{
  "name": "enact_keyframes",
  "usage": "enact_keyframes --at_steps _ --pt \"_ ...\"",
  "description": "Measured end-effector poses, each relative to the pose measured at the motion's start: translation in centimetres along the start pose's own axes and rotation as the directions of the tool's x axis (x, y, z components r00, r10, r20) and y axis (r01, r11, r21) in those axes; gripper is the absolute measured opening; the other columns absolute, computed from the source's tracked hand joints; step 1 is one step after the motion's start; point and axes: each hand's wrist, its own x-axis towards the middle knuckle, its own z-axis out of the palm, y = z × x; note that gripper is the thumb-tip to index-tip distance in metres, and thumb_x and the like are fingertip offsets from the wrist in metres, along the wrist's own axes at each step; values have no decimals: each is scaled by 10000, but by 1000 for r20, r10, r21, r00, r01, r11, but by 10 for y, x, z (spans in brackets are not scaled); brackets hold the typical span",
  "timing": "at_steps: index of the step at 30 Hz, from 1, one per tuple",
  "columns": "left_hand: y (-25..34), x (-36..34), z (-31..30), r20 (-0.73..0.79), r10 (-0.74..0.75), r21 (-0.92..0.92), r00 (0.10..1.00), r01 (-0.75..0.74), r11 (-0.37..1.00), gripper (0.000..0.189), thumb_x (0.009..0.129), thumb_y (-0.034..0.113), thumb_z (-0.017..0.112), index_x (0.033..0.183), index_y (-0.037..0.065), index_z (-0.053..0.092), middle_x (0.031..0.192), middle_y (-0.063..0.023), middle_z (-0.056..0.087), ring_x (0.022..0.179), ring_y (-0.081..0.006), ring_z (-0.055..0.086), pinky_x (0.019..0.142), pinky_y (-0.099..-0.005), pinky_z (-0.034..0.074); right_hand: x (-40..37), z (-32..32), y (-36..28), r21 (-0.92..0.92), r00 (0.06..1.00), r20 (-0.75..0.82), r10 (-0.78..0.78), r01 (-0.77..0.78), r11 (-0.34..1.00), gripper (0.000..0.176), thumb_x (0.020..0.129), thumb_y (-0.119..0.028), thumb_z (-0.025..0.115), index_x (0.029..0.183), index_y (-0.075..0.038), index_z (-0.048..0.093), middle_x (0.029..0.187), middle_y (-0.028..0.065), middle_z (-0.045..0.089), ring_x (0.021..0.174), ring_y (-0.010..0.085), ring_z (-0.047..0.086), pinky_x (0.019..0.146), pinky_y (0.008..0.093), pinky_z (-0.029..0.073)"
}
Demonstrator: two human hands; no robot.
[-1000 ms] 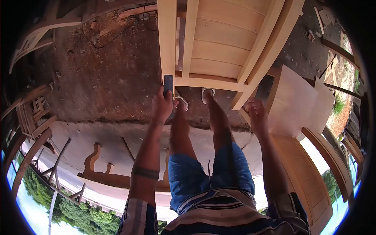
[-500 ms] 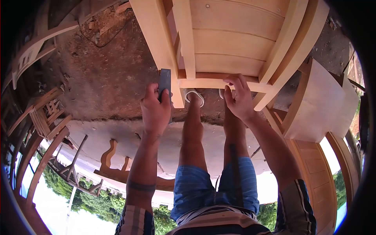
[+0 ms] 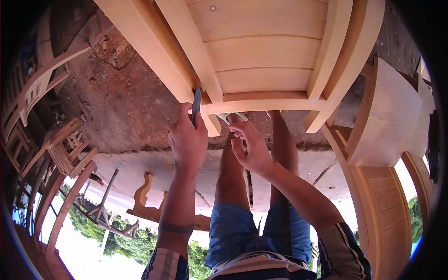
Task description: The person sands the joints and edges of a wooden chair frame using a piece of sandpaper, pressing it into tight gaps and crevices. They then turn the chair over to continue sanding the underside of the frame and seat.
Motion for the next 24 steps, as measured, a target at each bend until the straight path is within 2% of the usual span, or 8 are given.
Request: enact_keyframes --at_steps 4,7,10,12,17,20,23,24 --pt "-1 11 13 43 28 159 999 -34 987 237 874 141 643 1085 105 541 736 -146 681 650 -363 659 638 -450 486 9 -17 4 -70 1000 -20 -17 15 997 366 790 47 602 1141 -24 526 1027 172 569 889 337 604 782 401 521" --pt "1 5 15 105 -6 -3 994 7 1000 303 882 137 641 1163 86 541 780 -136 678 687 -286 677 618 -413 490 11 -19 7 -98 999 -14 -39 38 994 347 793 40 602 1128 -18 536 1023 176 574 880 337 607 774 406 525" --pt "-16 -8 33 68 91 -475 994 -48 879 412 895 130 629 1280 50 508 905 -121 666 786 -200 672 628 -362 506 13 -16 5 -106 1000 24 -14 16 994 333 796 30 603 1120 -16 544 1028 175 576 878 336 610 770 410 526" --pt "-25 -15 39 93 107 -476 990 -50 878 468 906 129 615 1339 32 468 975 -109 643 835 -168 652 657 -326 513 15 -10 4 -105 999 40 7 -3 994 332 796 26 604 1120 -16 545 1030 174 576 868 337 612 770 414 526" --pt "-24 -23 20 -60 173 -441 983 -181 879 429 932 107 546 1350 21 500 1014 -159 623 871 -229 629 755 -360 494 26 -7 -4 -106 1000 5 -27 27 994 308 800 20 607 1103 -17 560 1004 170 582 832 317 625 741 387 529" --pt "-6 -24 4 137 33 -310 990 11 951 421 930 104 534 1342 17 518 971 -208 603 893 -314 616 780 -411 478 38 -10 -8 -130 999 0 -54 54 990 299 806 22 597 1102 -13 577 989 166 588 828 301 634 728 371 530" --pt "-6 -19 17 94 66 -275 993 -37 961 439 930 127 536 1354 19 507 946 -236 584 902 -376 602 801 -440 473 44 -6 -15 -103 999 36 -9 13 995 317 809 36 577 1123 -10 588 981 165 592 829 292 639 727 369 532" --pt "-10 -18 22 106 104 -240 989 -76 968 489 930 163 522 1391 16 450 1003 -277 557 877 -440 614 753 -499 495 46 -3 -18 -86 999 49 15 -11 996 327 810 42 570 1132 -9 591 979 165 593 829 291 639 728 371 533"
